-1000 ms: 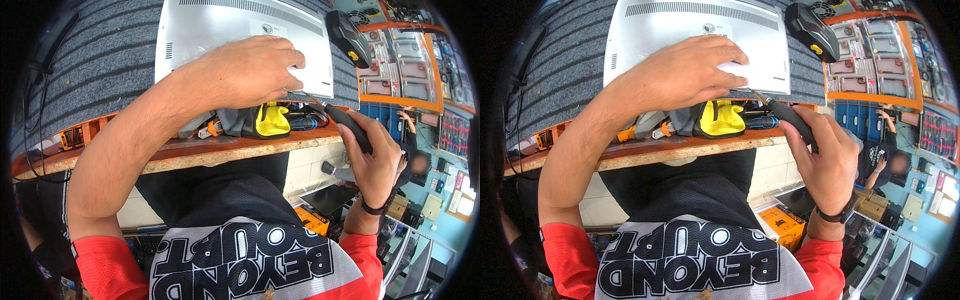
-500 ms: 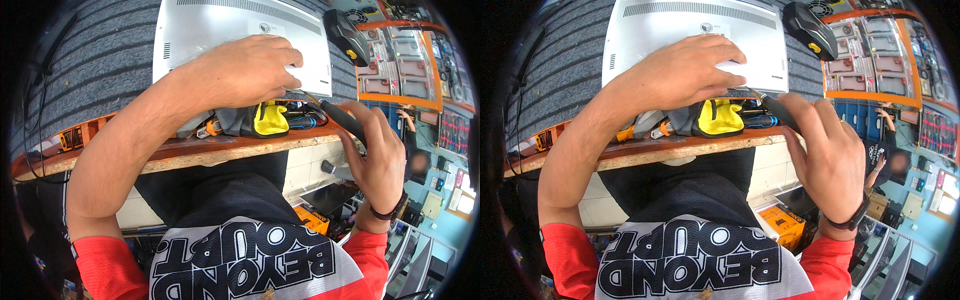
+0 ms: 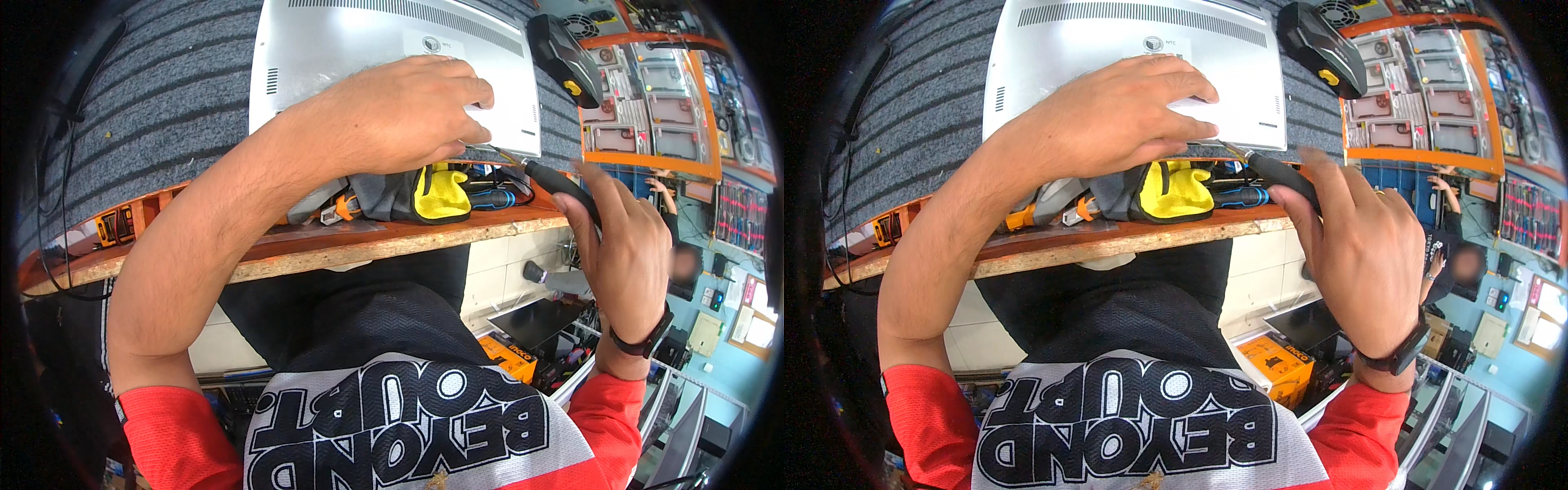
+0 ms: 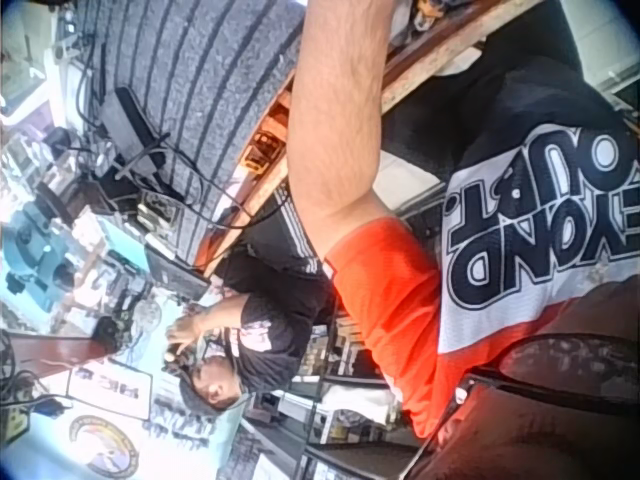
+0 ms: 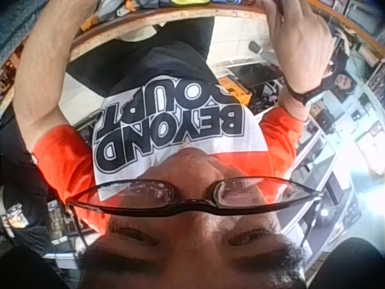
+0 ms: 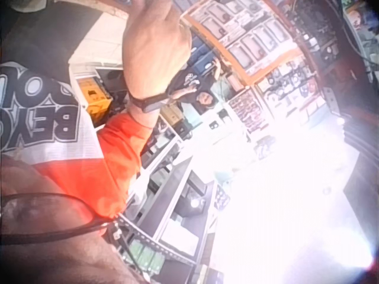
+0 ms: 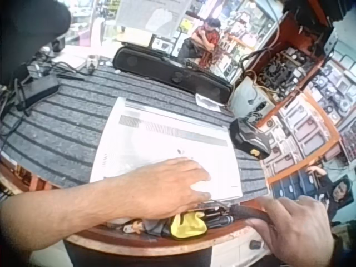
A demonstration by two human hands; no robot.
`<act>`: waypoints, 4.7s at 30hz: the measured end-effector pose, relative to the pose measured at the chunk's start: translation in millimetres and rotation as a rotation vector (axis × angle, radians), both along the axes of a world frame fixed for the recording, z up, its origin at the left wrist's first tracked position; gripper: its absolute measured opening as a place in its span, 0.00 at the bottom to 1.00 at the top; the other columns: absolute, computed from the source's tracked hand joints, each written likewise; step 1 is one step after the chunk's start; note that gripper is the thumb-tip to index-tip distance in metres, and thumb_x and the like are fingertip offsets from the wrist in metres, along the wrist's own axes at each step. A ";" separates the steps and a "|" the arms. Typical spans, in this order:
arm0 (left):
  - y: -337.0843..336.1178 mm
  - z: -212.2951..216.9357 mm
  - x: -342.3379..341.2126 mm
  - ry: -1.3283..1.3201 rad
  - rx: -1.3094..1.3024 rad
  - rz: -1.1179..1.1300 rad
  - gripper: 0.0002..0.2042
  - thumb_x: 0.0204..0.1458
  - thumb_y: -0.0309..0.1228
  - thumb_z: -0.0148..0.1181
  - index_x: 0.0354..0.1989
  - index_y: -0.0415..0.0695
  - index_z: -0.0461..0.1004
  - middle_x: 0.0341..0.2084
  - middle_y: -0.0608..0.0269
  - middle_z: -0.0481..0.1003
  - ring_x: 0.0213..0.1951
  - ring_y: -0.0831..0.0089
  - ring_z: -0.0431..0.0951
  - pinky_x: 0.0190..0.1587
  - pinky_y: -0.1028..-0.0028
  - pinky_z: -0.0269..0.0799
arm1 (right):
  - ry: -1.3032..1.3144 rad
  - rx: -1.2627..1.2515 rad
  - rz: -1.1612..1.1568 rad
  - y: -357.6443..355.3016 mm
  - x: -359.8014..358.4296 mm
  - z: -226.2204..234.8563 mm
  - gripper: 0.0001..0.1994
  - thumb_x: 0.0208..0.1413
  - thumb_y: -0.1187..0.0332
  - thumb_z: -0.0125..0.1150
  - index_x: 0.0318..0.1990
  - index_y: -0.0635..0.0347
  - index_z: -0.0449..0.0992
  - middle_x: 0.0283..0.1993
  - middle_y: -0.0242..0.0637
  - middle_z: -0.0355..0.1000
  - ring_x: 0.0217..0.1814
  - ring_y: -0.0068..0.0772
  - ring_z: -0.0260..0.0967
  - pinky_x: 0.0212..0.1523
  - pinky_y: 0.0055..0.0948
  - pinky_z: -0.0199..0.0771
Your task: The person unscrews several small screws from the bottom casing of a silver laptop using a precision screwdriver, then uses a prying tool to separate the casing from the main body.
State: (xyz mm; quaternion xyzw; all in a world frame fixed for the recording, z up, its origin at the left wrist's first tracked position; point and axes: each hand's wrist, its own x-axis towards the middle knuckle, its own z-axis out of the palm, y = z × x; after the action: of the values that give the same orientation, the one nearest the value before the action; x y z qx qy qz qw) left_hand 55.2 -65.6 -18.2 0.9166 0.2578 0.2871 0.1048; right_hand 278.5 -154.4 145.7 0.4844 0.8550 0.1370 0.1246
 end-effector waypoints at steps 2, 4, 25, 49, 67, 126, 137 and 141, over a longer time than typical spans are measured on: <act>-0.2 2.5 0.0 0.011 -0.021 -0.009 0.14 0.58 0.34 0.66 0.53 0.50 0.85 0.59 0.59 0.76 0.65 0.61 0.72 0.68 0.62 0.69 | 0.088 0.000 0.105 2.3 -7.9 2.3 0.15 0.59 0.62 0.70 0.49 0.55 0.77 0.33 0.36 0.72 0.29 0.44 0.71 0.31 0.38 0.69; -0.3 1.4 0.5 0.013 -0.005 -0.002 0.14 0.58 0.34 0.66 0.53 0.50 0.85 0.59 0.59 0.76 0.65 0.61 0.72 0.68 0.62 0.69 | 0.058 0.003 0.097 -0.1 -8.1 0.7 0.14 0.59 0.62 0.70 0.49 0.55 0.77 0.33 0.36 0.72 0.29 0.44 0.71 0.30 0.38 0.69; -2.1 1.6 -0.1 0.001 0.000 0.023 0.14 0.58 0.34 0.66 0.53 0.51 0.85 0.60 0.62 0.76 0.65 0.62 0.72 0.68 0.63 0.69 | 0.043 -0.033 -0.015 -1.5 -2.1 -3.1 0.16 0.57 0.66 0.71 0.52 0.55 0.75 0.38 0.39 0.72 0.33 0.45 0.72 0.34 0.40 0.71; -1.5 -1.4 1.7 0.021 0.011 0.028 0.15 0.58 0.34 0.67 0.53 0.51 0.85 0.59 0.60 0.76 0.65 0.62 0.72 0.68 0.63 0.69 | 0.182 -0.083 -0.059 3.2 -6.3 -3.5 0.13 0.60 0.67 0.69 0.49 0.57 0.76 0.39 0.42 0.76 0.34 0.49 0.75 0.34 0.42 0.73; -2.4 0.5 1.5 0.030 -0.012 0.030 0.14 0.58 0.34 0.67 0.53 0.51 0.85 0.60 0.60 0.77 0.65 0.61 0.72 0.69 0.62 0.69 | 0.167 -0.063 -0.012 -2.8 -6.4 -10.8 0.14 0.58 0.69 0.70 0.51 0.56 0.77 0.38 0.39 0.72 0.34 0.45 0.76 0.33 0.41 0.74; -0.6 -4.3 -0.2 -0.066 -0.014 0.002 0.13 0.57 0.31 0.66 0.50 0.46 0.85 0.56 0.56 0.77 0.62 0.59 0.74 0.66 0.62 0.70 | 0.378 -0.102 -0.093 -2.5 -5.5 -19.2 0.14 0.55 0.76 0.71 0.49 0.61 0.77 0.40 0.41 0.74 0.37 0.47 0.77 0.34 0.40 0.75; -0.9 -2.6 -0.3 -0.052 -0.019 0.006 0.14 0.56 0.30 0.65 0.50 0.46 0.85 0.57 0.57 0.77 0.62 0.59 0.73 0.66 0.62 0.70 | 0.294 -0.034 0.073 -0.8 -6.0 -22.7 0.14 0.55 0.76 0.71 0.49 0.60 0.78 0.40 0.38 0.71 0.37 0.42 0.75 0.35 0.38 0.75; -1.2 -2.8 -0.1 -0.066 -0.034 -0.001 0.14 0.56 0.29 0.65 0.51 0.46 0.85 0.57 0.57 0.77 0.63 0.59 0.73 0.67 0.62 0.70 | 0.330 -0.054 -0.007 -3.1 -5.8 -22.5 0.15 0.54 0.77 0.71 0.50 0.60 0.78 0.40 0.39 0.71 0.37 0.43 0.76 0.35 0.38 0.75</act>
State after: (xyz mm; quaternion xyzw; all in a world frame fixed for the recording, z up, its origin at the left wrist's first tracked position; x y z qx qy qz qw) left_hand 55.0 -66.8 -21.0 0.9049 0.2585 0.3127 0.1287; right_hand 272.7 -157.5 123.2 0.4998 0.8655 0.0319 -0.0040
